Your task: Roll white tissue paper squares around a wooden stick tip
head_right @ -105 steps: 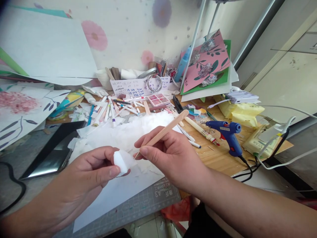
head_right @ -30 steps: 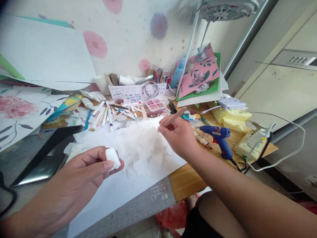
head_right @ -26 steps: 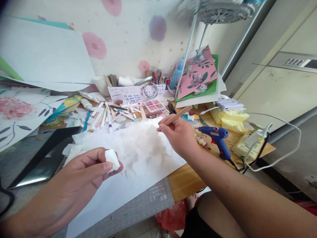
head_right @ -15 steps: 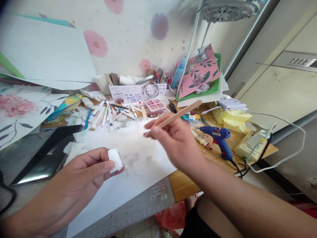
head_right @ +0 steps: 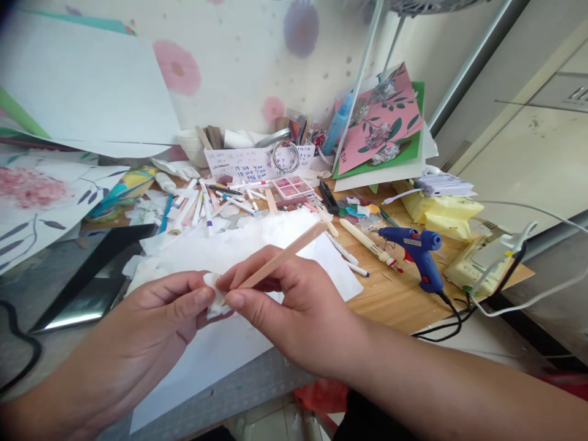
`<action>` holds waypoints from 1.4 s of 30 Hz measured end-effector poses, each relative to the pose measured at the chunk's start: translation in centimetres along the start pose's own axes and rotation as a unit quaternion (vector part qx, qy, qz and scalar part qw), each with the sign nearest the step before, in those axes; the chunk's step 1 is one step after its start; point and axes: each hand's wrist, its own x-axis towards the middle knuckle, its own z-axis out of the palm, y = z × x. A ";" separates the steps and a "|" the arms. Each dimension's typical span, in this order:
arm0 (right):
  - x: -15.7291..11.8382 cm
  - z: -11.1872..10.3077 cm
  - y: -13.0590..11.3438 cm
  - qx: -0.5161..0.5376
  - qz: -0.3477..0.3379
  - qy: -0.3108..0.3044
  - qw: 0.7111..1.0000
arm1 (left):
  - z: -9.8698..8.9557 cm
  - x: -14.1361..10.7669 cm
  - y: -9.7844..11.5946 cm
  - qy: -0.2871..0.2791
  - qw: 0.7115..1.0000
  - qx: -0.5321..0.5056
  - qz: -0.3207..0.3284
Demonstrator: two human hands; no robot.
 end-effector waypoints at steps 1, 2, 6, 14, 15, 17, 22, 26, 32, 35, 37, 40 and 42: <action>0.0 0.1 0.0 -0.003 -0.001 0.002 1.000 | 0.0 0.0 0.0 0.000 1.000 -0.001 0.001; 0.0 0.1 0.0 -0.006 -0.002 0.007 1.000 | 0.1 -0.1 0.0 0.000 1.000 -0.003 0.001; 0.0 0.2 -0.2 -0.035 -0.005 0.028 0.999 | 0.2 -0.1 0.2 0.007 1.000 -0.010 -0.002; -0.1 0.1 -0.8 -0.064 -0.024 0.046 0.997 | 0.1 0.1 0.1 0.014 1.000 0.009 -0.005; -0.2 0.1 -0.8 -0.064 -0.028 0.044 0.997 | 0.1 0.1 0.1 0.013 1.000 0.014 -0.006; -0.2 0.1 -0.9 -0.064 -0.030 0.040 0.997 | 0.1 0.1 0.1 0.013 1.000 0.023 -0.006; -0.3 0.2 -0.9 -0.084 -0.038 0.033 0.995 | 0.1 0.1 0.1 0.017 1.000 0.022 -0.010; -0.3 0.3 -0.9 -0.115 -0.042 0.024 0.992 | 0.3 -0.1 0.3 0.009 1.000 -0.017 -0.012; -0.3 0.5 -0.7 -0.082 -0.019 0.040 0.996 | 0.4 -0.2 0.4 0.018 1.000 -0.008 -0.018; -0.2 0.4 -0.6 -0.058 -0.007 0.047 0.997 | 0.5 -0.3 0.5 0.019 1.000 -0.006 -0.023; -0.1 0.3 -0.4 -0.037 0.001 0.057 0.998 | 0.5 -0.2 0.6 0.021 1.000 -0.005 -0.022; 0.1 0.0 0.0 0.004 0.023 0.080 0.997 | 0.1 0.2 1.3 0.017 0.999 0.030 -0.011; 0.2 -0.3 0.2 0.029 0.039 0.097 0.994 | -0.6 0.7 2.0 -0.015 0.994 0.107 -0.001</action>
